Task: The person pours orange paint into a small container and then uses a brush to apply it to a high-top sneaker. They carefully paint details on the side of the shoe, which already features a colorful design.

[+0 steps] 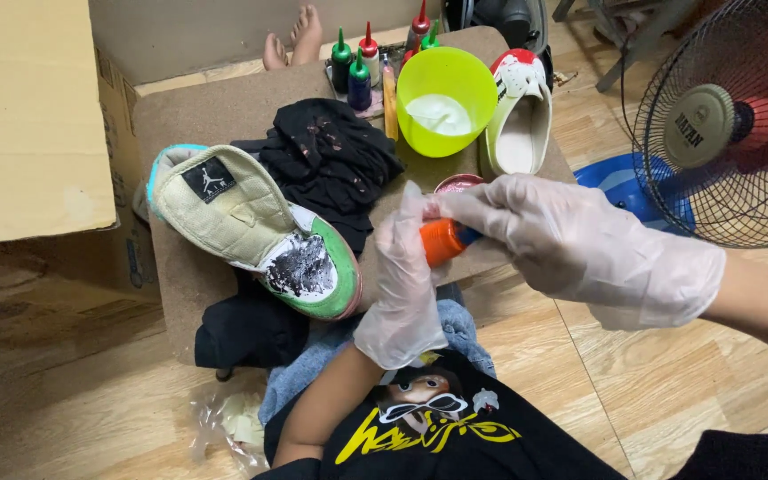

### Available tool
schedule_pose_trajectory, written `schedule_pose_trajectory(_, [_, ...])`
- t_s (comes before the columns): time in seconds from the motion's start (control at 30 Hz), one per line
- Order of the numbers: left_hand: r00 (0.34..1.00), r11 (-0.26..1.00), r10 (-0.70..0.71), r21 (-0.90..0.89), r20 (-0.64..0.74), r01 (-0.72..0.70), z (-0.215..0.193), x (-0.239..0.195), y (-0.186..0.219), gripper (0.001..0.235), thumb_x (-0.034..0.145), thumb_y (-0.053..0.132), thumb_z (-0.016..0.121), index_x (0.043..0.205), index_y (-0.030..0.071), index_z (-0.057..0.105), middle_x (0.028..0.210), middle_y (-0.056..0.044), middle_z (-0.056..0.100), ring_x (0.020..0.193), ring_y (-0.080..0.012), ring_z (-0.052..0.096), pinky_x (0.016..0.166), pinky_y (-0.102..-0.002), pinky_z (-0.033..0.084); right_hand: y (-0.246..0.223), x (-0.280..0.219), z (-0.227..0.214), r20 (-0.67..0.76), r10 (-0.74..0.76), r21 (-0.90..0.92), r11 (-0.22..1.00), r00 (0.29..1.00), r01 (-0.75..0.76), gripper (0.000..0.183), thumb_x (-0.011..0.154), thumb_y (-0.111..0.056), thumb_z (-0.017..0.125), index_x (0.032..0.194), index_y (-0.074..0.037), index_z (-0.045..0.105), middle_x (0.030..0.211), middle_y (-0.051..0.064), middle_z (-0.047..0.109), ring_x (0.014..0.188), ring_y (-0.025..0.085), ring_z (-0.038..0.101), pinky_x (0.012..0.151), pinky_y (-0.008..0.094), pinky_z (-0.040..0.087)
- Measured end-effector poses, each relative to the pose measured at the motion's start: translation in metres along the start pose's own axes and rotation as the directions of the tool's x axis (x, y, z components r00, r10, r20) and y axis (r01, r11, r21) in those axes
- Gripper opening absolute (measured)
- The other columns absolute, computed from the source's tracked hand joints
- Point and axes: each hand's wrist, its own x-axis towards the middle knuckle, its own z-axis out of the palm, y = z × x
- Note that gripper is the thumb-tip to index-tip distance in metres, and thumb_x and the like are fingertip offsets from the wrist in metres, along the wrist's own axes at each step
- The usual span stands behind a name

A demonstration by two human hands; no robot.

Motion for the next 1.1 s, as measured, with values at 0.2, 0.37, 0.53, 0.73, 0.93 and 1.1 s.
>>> schedule_pose_trajectory(0.2, [0.337,0.132,0.888,0.530,0.313,-0.838,-0.001,-0.002,-0.007,0.020,0.100,-0.005,0.054,0.119,-0.007,0.050,0.110,-0.017,0.066,0.092,-0.0267,0.068,0.087,-0.037,0.059,-0.016,0.001,-0.010,-0.027,0.452,0.352,0.839,0.892,-0.415,0.038,0.079,-0.007,0.080,0.117,-0.003,0.079,0.088,0.009,0.077,0.056,0.014,0.066,0.045,0.025,0.055])
schedule_pose_trajectory(0.37, [0.105,-0.210,0.879,0.576,0.465,-0.790,-0.012,-0.004,0.004,0.012,0.100,0.001,0.052,0.111,0.000,0.057,0.112,-0.009,0.074,0.068,-0.0190,0.059,0.064,-0.031,0.050,-0.020,0.025,-0.037,0.548,0.732,0.462,0.139,0.405,-0.876,0.028,0.093,-0.010,0.072,0.116,0.004,0.081,0.086,0.018,0.083,0.069,0.022,0.069,0.062,0.030,0.052])
schedule_pose_trajectory(0.53, [0.435,0.249,0.834,0.471,0.340,-0.846,-0.004,0.001,-0.003,0.020,0.098,-0.002,0.053,0.118,-0.003,0.055,0.109,-0.015,0.071,0.093,-0.0254,0.073,0.088,-0.034,0.062,-0.003,0.009,-0.033,0.523,0.656,0.378,0.394,0.544,-0.838,0.037,0.090,-0.028,0.070,0.120,-0.009,0.080,0.081,0.009,0.079,0.067,0.019,0.069,0.059,0.031,0.052])
schedule_pose_trajectory(0.73, [0.943,0.989,0.066,-0.149,0.327,-0.018,-0.002,-0.009,0.023,0.052,0.096,0.055,0.051,0.083,0.006,0.064,0.066,-0.009,0.062,0.039,-0.0096,0.044,0.031,-0.022,0.027,0.004,-0.005,-0.034,0.226,0.046,0.018,0.998,0.973,-0.052,0.076,0.088,-0.017,0.062,0.159,-0.023,0.036,0.111,0.008,0.064,0.059,0.022,0.064,0.038,0.035,0.055])
schedule_pose_trajectory(0.93, [0.849,0.953,-0.161,-0.146,0.503,0.267,-0.002,-0.018,0.023,0.051,0.096,0.048,0.057,0.101,-0.001,0.066,0.074,-0.011,0.064,0.039,-0.0052,0.042,0.028,-0.018,0.025,0.004,-0.008,-0.030,0.224,-0.043,-0.086,0.994,0.974,0.064,0.063,0.088,-0.022,0.063,0.149,-0.013,0.050,0.099,0.010,0.063,0.066,0.026,0.064,0.046,0.035,0.055])
schedule_pose_trajectory(1.1, [0.430,0.315,0.858,0.375,0.280,-0.872,0.001,0.001,-0.021,0.028,0.109,0.003,0.045,0.134,-0.008,0.045,0.122,-0.021,0.068,0.099,-0.0278,0.072,0.087,-0.034,0.062,0.000,-0.010,-0.009,0.049,0.403,0.281,0.872,0.914,-0.400,0.036,0.084,-0.021,0.076,0.114,-0.001,0.075,0.084,0.009,0.074,0.055,0.018,0.069,0.044,0.028,0.059])
